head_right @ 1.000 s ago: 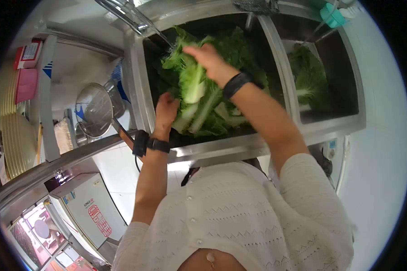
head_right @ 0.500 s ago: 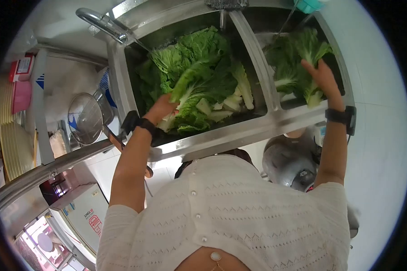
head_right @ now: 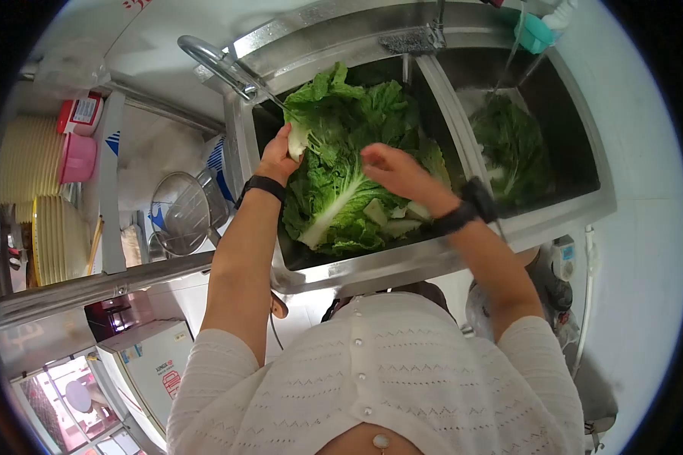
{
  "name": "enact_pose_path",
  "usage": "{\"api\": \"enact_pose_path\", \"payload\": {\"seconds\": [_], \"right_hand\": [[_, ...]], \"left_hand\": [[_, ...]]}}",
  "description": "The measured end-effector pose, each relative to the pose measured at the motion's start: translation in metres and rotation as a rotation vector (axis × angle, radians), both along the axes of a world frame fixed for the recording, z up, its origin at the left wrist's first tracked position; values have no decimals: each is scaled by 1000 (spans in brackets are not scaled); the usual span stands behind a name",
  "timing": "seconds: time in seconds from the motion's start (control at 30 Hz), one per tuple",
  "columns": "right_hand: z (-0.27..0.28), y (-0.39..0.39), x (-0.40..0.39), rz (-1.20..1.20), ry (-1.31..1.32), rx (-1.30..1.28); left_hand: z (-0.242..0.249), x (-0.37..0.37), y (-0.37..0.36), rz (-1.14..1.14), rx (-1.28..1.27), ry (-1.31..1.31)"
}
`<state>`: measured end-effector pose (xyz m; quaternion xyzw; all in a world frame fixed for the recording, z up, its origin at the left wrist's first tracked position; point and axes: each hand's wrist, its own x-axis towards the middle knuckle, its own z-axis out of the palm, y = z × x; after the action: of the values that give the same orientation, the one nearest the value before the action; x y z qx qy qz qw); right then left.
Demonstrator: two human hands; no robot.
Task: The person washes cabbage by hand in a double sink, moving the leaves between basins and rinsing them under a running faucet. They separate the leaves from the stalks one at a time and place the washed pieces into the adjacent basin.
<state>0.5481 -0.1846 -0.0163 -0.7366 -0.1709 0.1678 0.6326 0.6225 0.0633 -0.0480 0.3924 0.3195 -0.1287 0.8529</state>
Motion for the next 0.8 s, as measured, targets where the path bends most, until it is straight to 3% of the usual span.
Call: {"api": "enact_pose_path", "payload": {"seconds": [0.07,0.1,0.13,0.17,0.2,0.27,0.37,0.5,0.57,0.6,0.63,0.7,0.73,0.8], "right_hand": [[-8,36,19,-15,163,101],[-4,57,26,-116,352,208],[-2,74,32,-220,542,317],[-5,87,42,-222,545,316],[-12,97,53,-193,698,383],[-21,112,68,-166,853,450],[-32,129,82,-177,1003,490],[-45,150,94,-367,947,681],[-49,164,97,-479,861,808],[-48,172,95,-483,816,829],[-52,176,93,-482,819,828],[-57,182,90,-478,797,868],[-57,183,92,-473,795,863],[-59,179,88,-441,878,817]], "left_hand": [[-13,6,4,20,70,-22],[-46,16,15,20,68,-21],[-95,30,30,-172,338,-312],[-122,38,40,-367,605,-603],[-96,32,31,-368,603,-599],[-4,12,0,-362,415,9],[6,16,17,-554,413,-129],[15,6,22,-455,409,-239],[9,-3,17,-234,807,-486],[5,-4,16,-116,1240,-591],[1,-3,16,-117,1241,-588],[-5,0,17,-52,1477,-392],[-8,4,17,-58,1422,-261],[-14,12,23,-20,1279,-273]]}}
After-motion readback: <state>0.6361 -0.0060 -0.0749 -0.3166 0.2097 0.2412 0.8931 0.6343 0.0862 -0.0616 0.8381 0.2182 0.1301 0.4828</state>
